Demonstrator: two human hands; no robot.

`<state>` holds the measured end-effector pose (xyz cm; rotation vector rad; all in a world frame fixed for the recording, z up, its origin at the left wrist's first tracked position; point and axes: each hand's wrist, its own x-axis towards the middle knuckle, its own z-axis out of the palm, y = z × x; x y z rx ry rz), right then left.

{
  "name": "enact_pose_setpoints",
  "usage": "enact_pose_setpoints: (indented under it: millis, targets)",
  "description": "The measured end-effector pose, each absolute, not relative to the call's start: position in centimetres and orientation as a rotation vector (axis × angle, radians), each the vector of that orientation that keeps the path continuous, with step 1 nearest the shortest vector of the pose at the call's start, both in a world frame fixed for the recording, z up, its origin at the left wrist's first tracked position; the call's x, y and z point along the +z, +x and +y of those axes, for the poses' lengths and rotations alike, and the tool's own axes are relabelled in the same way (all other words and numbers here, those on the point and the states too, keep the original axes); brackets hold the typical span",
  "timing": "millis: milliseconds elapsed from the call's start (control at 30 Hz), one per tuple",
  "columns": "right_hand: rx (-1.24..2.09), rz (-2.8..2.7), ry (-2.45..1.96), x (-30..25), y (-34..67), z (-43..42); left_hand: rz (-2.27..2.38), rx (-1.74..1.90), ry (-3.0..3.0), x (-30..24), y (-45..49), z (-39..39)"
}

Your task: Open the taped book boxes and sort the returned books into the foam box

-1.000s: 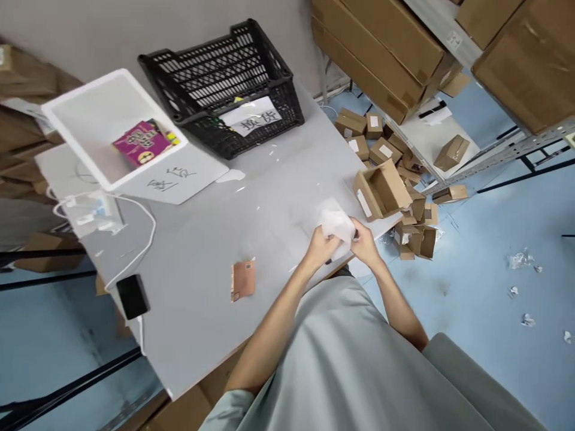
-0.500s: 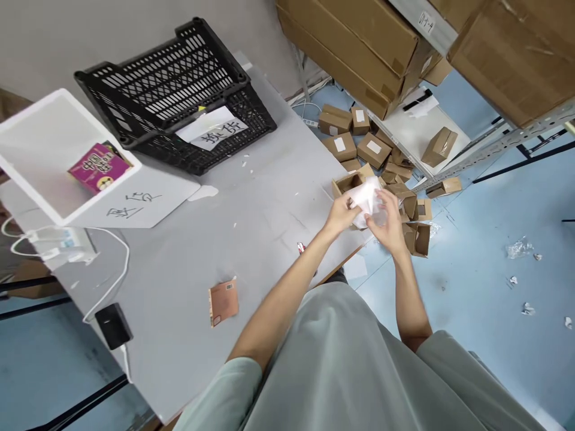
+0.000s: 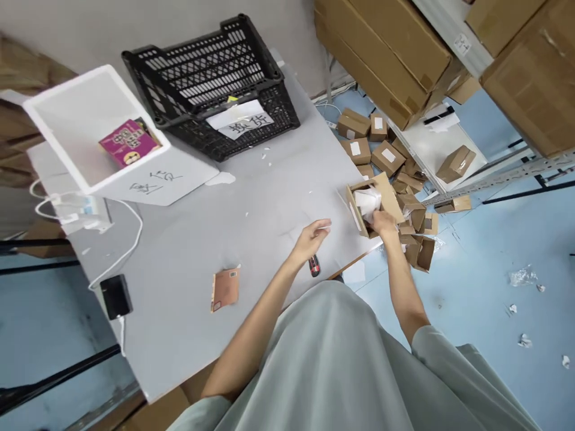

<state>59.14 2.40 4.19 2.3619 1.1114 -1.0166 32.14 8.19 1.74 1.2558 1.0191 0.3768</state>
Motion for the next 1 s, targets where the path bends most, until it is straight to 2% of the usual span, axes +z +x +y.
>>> enact_pose_setpoints:
  millis: [100,200,267,333,433,600,767,1000]
  targets:
    - [-0.903,1.11,2.397,6.0,58.8,0.8,1.234,0.436,1.138,-0.6,24.2,7.7]
    - [-0.604,1.291,2.671,8.3,58.0,-0.8,1.503,0.509,1.078,-2.7,16.2,7.0]
    - [-0.557,1.523,2.82,9.0,56.5,-0.8,1.726,0.466,1.118,-3.6,11.1,6.6]
    - [-0.746,1.788,2.814,8.8,53.6,0.1,1.954,0.344,1.191,-4.4,6.7,6.0]
    - [-1.226,2.05,2.501,7.5,46.6,1.8,2.206,0.252,1.286,-5.7,1.5,5.1]
    - [-1.689,2.048,1.979,5.1,33.3,2.7,2.408,0.299,1.279,-8.5,-3.9,4.3]
    - [-1.782,1.987,1.891,3.8,24.9,2.1,2.361,0.123,1.041,-11.7,-8.7,5.1]
    - [-1.824,1.873,2.086,2.9,19.7,0.3,2.243,0.142,1.206,-13.5,-13.0,4.4]
